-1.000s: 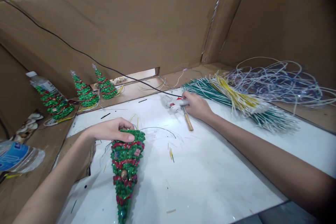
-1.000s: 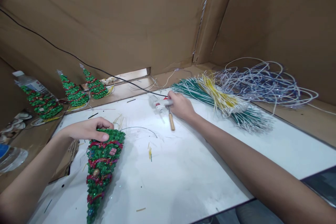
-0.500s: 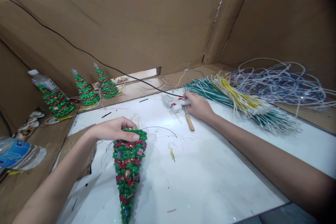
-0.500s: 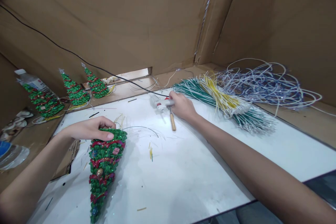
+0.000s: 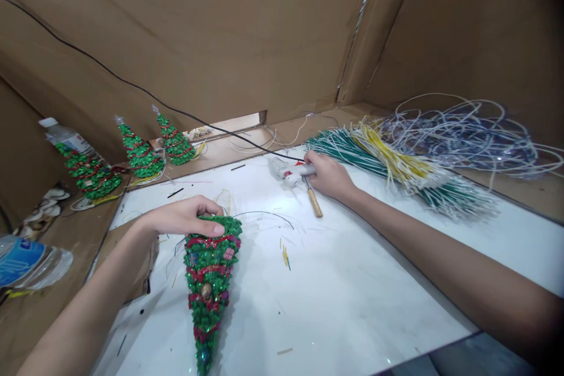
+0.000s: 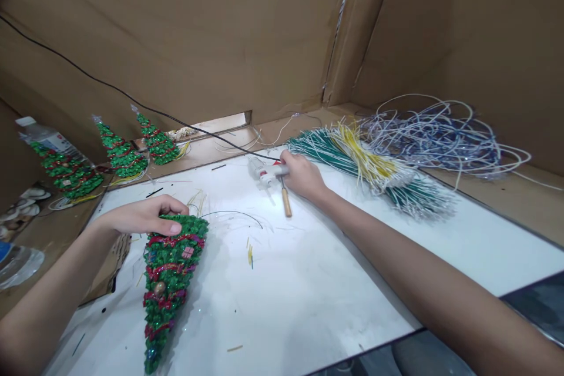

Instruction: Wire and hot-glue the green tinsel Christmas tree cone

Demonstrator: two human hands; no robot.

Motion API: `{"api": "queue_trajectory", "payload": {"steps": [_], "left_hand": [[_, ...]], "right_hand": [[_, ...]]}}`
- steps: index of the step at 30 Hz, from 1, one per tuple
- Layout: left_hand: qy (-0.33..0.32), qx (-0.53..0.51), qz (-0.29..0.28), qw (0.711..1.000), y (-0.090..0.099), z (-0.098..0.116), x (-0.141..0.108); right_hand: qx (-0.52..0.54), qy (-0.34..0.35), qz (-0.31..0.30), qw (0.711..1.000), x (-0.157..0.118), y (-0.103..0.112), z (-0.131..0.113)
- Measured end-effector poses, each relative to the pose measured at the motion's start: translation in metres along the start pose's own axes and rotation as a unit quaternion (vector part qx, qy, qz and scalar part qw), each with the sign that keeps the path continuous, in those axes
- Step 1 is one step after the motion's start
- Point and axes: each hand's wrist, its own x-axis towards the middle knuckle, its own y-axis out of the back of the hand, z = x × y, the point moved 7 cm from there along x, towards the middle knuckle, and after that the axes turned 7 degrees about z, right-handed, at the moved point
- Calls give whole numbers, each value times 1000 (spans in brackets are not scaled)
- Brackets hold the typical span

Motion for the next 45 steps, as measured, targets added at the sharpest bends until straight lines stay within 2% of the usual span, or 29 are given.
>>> {"api": "queue_trajectory", "payload": {"steps": [25, 38, 42, 45], "left_hand": [[5, -3, -15, 1000, 0, -2, 0], [-1, -7, -22, 1000, 0, -3, 0], [-9, -11, -28, 1000, 1, -6, -1], [-3, -30, -35, 999, 2, -9, -2]], "right_hand": [[6, -3, -14, 1000, -1, 3, -3], [16, 69, -53, 996, -4, 11, -13], [-4, 70, -50, 996, -6, 23, -21], [-48, 34, -65, 996, -11, 40, -31]]}}
